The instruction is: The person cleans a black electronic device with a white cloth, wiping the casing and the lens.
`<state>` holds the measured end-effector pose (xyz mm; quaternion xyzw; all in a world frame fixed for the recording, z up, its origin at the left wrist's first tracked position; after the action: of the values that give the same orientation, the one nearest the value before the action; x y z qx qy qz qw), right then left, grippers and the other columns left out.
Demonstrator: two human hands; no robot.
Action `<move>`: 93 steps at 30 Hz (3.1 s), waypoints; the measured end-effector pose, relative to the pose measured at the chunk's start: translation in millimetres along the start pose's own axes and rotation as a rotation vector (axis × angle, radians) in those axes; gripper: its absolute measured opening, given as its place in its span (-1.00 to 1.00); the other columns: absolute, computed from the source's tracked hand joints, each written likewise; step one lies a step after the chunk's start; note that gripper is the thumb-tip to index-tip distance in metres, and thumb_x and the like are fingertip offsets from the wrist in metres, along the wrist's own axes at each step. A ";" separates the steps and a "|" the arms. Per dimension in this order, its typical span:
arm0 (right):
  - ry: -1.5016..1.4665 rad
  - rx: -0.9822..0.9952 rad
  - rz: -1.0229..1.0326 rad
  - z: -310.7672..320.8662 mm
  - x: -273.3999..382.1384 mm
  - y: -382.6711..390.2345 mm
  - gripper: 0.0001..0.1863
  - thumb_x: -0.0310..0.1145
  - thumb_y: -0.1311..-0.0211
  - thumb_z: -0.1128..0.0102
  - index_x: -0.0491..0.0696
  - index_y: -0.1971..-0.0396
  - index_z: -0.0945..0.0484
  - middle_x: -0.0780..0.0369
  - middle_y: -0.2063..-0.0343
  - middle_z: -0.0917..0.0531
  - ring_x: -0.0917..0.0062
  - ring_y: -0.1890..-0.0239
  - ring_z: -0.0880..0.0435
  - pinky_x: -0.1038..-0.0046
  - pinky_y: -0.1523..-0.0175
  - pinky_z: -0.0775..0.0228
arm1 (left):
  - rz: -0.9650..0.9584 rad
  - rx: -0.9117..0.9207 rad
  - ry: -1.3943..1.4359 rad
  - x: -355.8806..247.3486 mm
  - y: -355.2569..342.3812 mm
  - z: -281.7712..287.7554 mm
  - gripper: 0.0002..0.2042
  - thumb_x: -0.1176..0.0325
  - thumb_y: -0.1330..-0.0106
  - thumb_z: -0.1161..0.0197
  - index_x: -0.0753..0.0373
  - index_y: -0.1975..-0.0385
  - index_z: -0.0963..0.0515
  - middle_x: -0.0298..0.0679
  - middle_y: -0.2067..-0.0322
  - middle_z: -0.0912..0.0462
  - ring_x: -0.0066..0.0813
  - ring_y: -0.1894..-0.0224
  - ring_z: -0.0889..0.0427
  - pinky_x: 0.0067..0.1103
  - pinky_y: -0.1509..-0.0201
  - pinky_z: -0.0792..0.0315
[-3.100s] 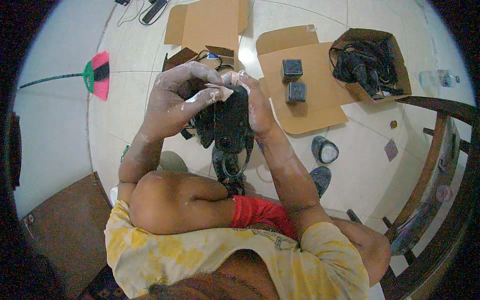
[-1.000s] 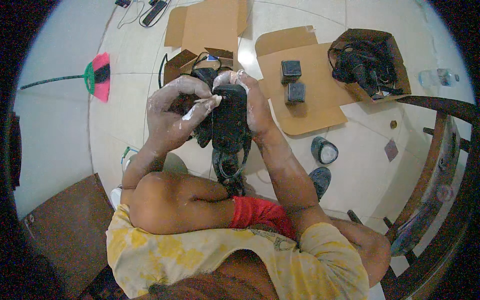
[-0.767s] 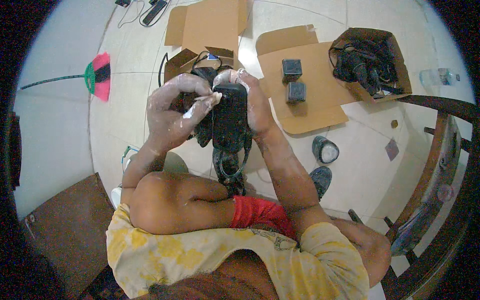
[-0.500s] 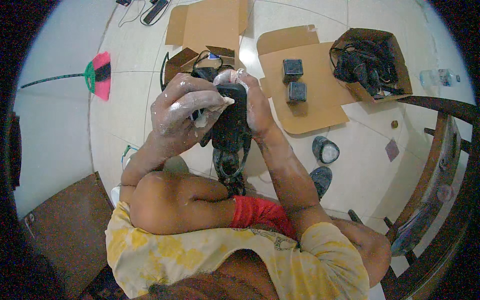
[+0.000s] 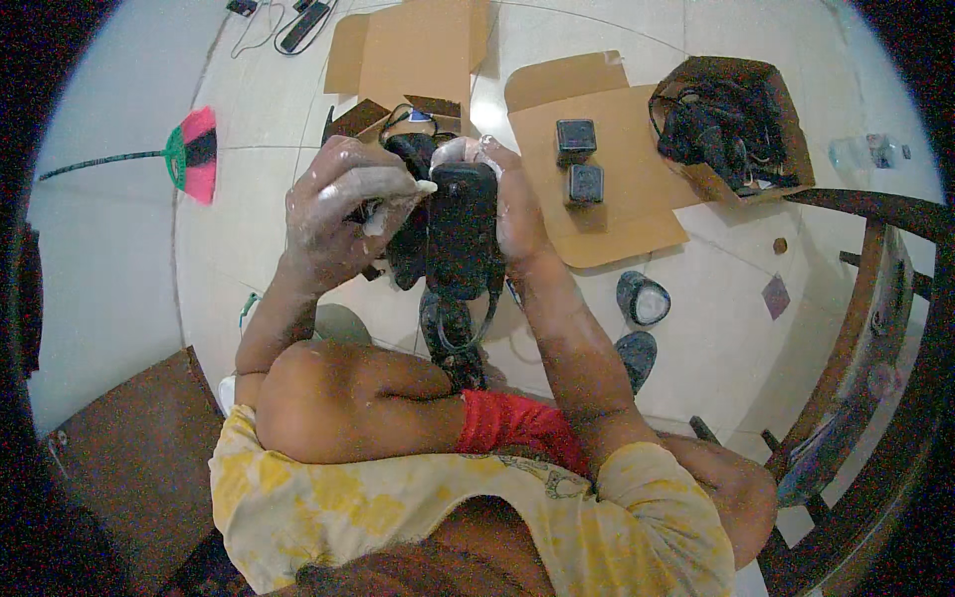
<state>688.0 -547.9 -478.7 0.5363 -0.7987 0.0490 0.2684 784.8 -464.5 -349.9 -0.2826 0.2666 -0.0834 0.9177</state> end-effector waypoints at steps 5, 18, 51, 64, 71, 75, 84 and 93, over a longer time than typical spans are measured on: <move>-0.065 0.044 -0.021 -5.1 -1.5 -1.6 -0.46 0.09 -0.41 0.24 -0.09 0.19 -0.55 0.24 0.34 -0.64 0.51 0.29 -0.63 0.44 0.06 -0.50 | -0.073 0.069 0.014 -14.6 -7.9 -6.9 -0.73 0.49 0.05 -0.44 0.09 0.30 -0.63 -0.32 0.37 -0.61 -0.32 0.36 -0.60 -0.44 0.29 -0.42; 0.051 -0.108 -0.041 7.6 -0.9 -1.9 -0.43 0.14 -0.37 0.20 -0.08 0.14 -0.55 0.19 0.32 -0.68 0.45 0.32 -0.69 0.39 0.11 -0.56 | 0.139 -0.008 0.021 18.7 -14.1 7.8 -0.81 0.58 -0.05 -0.43 0.27 0.35 -0.59 -0.23 0.39 -0.65 -0.34 0.29 -0.65 -0.46 0.20 -0.54; -0.130 -0.005 0.029 21.3 7.9 -10.8 -0.44 0.10 -0.41 0.23 -0.10 0.11 -0.55 0.18 0.31 -0.69 0.48 0.32 -0.69 0.46 0.13 -0.58 | 0.322 0.106 0.410 -8.4 12.8 -4.2 -0.88 0.55 -0.09 -0.38 0.26 0.36 -0.64 -0.23 0.39 -0.69 -0.33 0.31 -0.66 -0.50 0.16 -0.51; -0.125 0.010 0.028 17.6 10.6 -13.5 -0.46 0.12 -0.39 0.20 -0.05 0.17 -0.57 0.24 0.35 -0.67 0.52 0.33 -0.67 0.47 0.14 -0.56 | 0.094 0.157 0.321 -22.8 3.4 -6.0 -0.86 0.56 -0.06 -0.38 0.26 0.38 -0.63 -0.20 0.42 -0.65 -0.35 0.35 -0.63 -0.48 0.27 -0.51; -0.172 -0.131 -0.006 10.9 0.9 -9.9 -0.46 0.08 -0.41 0.23 -0.11 0.19 -0.55 0.19 0.34 -0.67 0.46 0.31 -0.68 0.45 0.12 -0.56 | 0.205 0.101 0.217 -0.6 4.5 -2.6 -0.81 0.51 -0.02 -0.41 0.10 0.36 -0.66 -0.32 0.35 -0.62 -0.32 0.27 -0.62 -0.45 0.16 -0.46; -0.106 -0.127 0.006 16.6 1.9 -9.3 -0.46 0.08 -0.40 0.22 -0.10 0.18 -0.55 0.18 0.33 -0.68 0.46 0.31 -0.69 0.45 0.13 -0.57 | 0.020 0.169 0.206 -19.5 -3.8 -0.2 -0.76 0.54 0.09 -0.47 0.19 0.36 -0.66 -0.31 0.42 -0.60 -0.38 0.34 -0.60 -0.51 0.28 -0.46; -0.076 -0.174 0.062 13.2 3.9 -9.4 -0.46 0.09 -0.41 0.22 -0.09 0.18 -0.56 0.21 0.34 -0.67 0.50 0.32 -0.68 0.44 0.14 -0.58 | 0.246 0.233 0.238 -1.9 -1.3 -5.9 -0.80 0.51 -0.02 -0.40 0.11 0.35 -0.64 -0.32 0.37 -0.63 -0.31 0.25 -0.59 -0.44 0.13 -0.42; -0.109 -0.113 0.042 19.4 2.1 -10.9 -0.45 0.10 -0.42 0.23 -0.07 0.12 -0.57 0.23 0.31 -0.69 0.52 0.32 -0.69 0.48 0.11 -0.55 | 0.241 0.185 0.254 -6.4 -1.8 -7.7 -0.85 0.47 -0.07 -0.42 0.16 0.35 -0.65 -0.26 0.37 -0.64 -0.31 0.26 -0.63 -0.44 0.18 -0.49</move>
<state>689.7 -561.3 -496.5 0.5055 -0.8245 -0.0197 0.2534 775.2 -467.7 -351.4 -0.1503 0.4034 -0.0320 0.9020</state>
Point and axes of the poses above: each hand's wrist, its own y-axis away from the middle knuckle, its own z-axis out of the back of the hand, x = y × z, the point moved 5 cm from there along -y, towards the middle knuckle
